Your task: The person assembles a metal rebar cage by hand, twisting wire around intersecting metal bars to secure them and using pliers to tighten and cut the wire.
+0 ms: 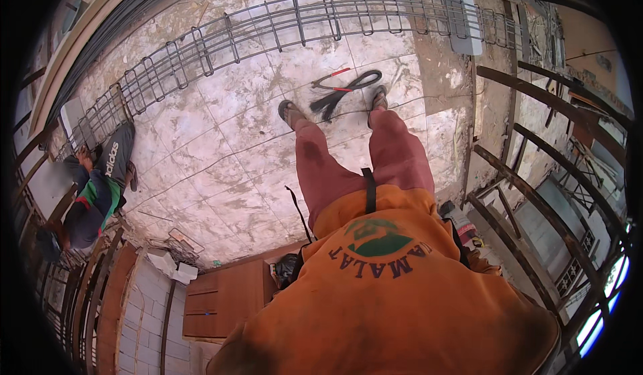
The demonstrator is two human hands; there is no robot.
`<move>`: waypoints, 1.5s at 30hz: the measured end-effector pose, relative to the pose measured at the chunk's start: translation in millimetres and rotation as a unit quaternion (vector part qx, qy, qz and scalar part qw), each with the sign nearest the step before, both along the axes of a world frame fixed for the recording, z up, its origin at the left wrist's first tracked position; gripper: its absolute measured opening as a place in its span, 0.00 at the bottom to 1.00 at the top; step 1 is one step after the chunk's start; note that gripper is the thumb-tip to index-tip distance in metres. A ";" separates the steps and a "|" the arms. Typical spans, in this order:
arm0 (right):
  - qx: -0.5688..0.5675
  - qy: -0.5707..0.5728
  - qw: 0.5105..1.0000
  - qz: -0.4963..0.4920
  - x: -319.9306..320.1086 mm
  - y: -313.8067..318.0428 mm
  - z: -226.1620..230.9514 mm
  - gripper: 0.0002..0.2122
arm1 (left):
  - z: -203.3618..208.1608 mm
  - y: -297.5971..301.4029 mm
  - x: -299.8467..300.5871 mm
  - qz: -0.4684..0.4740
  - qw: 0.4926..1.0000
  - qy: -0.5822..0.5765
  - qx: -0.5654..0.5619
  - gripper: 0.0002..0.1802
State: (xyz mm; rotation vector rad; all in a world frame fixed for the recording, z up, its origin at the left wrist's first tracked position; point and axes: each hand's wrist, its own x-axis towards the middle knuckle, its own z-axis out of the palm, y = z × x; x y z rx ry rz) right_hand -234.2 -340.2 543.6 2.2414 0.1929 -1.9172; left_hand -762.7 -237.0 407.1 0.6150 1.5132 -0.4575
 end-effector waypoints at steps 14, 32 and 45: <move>0.038 0.050 0.998 -0.009 -57.2 -5.7 -12.4 0.06 | 40.3 -7.2 -51.7 -0.039 0.999 -0.001 0.007 0.15; 0.073 0.117 0.987 -0.084 -34.4 -94.0 -6.0 0.06 | 106.8 16.0 8.5 -0.180 0.983 -0.002 0.038 0.17; -0.009 0.244 0.940 -0.237 -93.6 -114.5 89.7 0.06 | 117.8 64.1 -26.3 -0.250 0.968 -0.030 0.005 0.18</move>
